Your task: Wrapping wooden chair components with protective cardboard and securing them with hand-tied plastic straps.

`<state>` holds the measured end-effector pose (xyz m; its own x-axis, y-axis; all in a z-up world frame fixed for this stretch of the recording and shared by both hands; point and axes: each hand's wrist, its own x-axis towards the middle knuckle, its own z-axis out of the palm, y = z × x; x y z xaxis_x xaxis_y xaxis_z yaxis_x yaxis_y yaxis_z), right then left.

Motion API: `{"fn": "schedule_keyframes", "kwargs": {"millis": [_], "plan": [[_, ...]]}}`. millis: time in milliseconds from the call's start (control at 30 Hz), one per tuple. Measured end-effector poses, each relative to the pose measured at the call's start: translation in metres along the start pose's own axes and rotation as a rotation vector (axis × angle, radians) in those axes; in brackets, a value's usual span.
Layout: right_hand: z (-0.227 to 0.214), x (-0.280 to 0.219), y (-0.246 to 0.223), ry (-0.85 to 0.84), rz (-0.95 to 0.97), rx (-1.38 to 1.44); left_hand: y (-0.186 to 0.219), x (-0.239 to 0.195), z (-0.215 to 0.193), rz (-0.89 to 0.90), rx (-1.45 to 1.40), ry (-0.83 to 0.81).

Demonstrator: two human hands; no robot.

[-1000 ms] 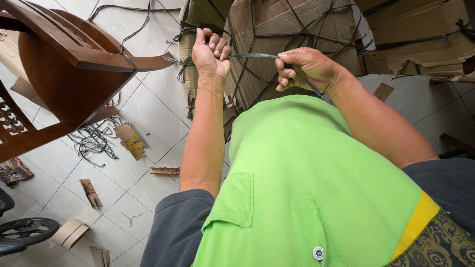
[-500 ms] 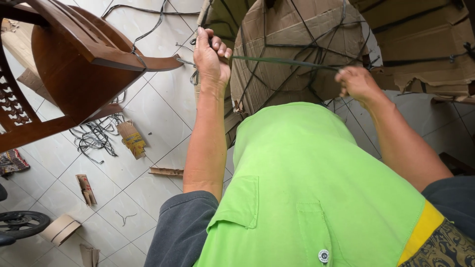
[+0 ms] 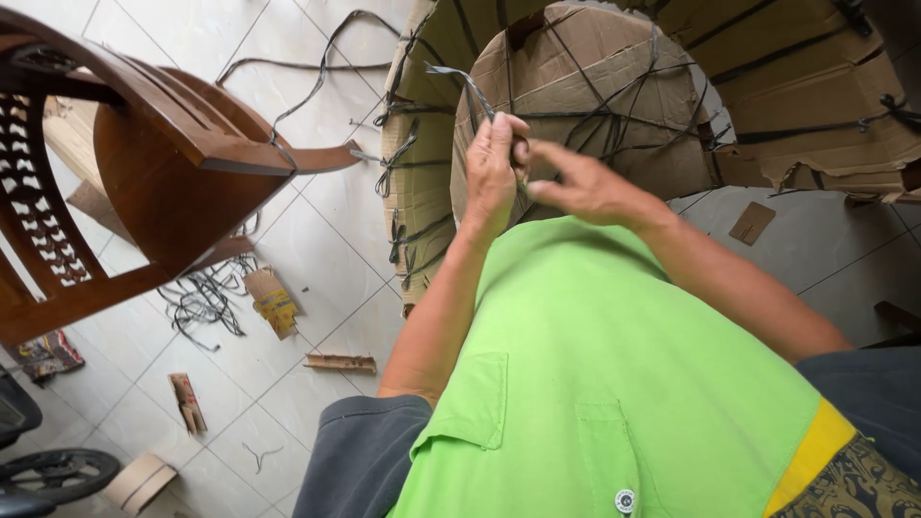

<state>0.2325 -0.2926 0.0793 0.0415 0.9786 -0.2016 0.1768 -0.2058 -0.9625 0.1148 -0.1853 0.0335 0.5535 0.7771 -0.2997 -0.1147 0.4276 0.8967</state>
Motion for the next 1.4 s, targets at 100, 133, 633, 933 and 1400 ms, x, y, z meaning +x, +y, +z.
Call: {"fn": "schedule_keyframes", "kwargs": {"millis": [100,133,633,933,1400], "plan": [[0.03,0.01,0.03,-0.107,0.187,0.362,0.009,0.001,-0.001,-0.002,0.035,0.016],[0.031,0.008,0.036,-0.116,0.182,0.355,0.021,0.002,-0.002,0.006,0.032,0.023],[-0.025,0.025,-0.032,0.358,-0.36,-0.183,0.038,-0.005,-0.029,-0.114,0.104,-0.327],[-0.019,0.021,-0.012,0.181,-0.269,0.025,0.028,-0.021,-0.034,-0.424,-0.094,-0.417],[0.006,-0.008,-0.015,0.538,0.127,0.95,0.004,-0.019,-0.003,0.107,0.381,0.039]]}}
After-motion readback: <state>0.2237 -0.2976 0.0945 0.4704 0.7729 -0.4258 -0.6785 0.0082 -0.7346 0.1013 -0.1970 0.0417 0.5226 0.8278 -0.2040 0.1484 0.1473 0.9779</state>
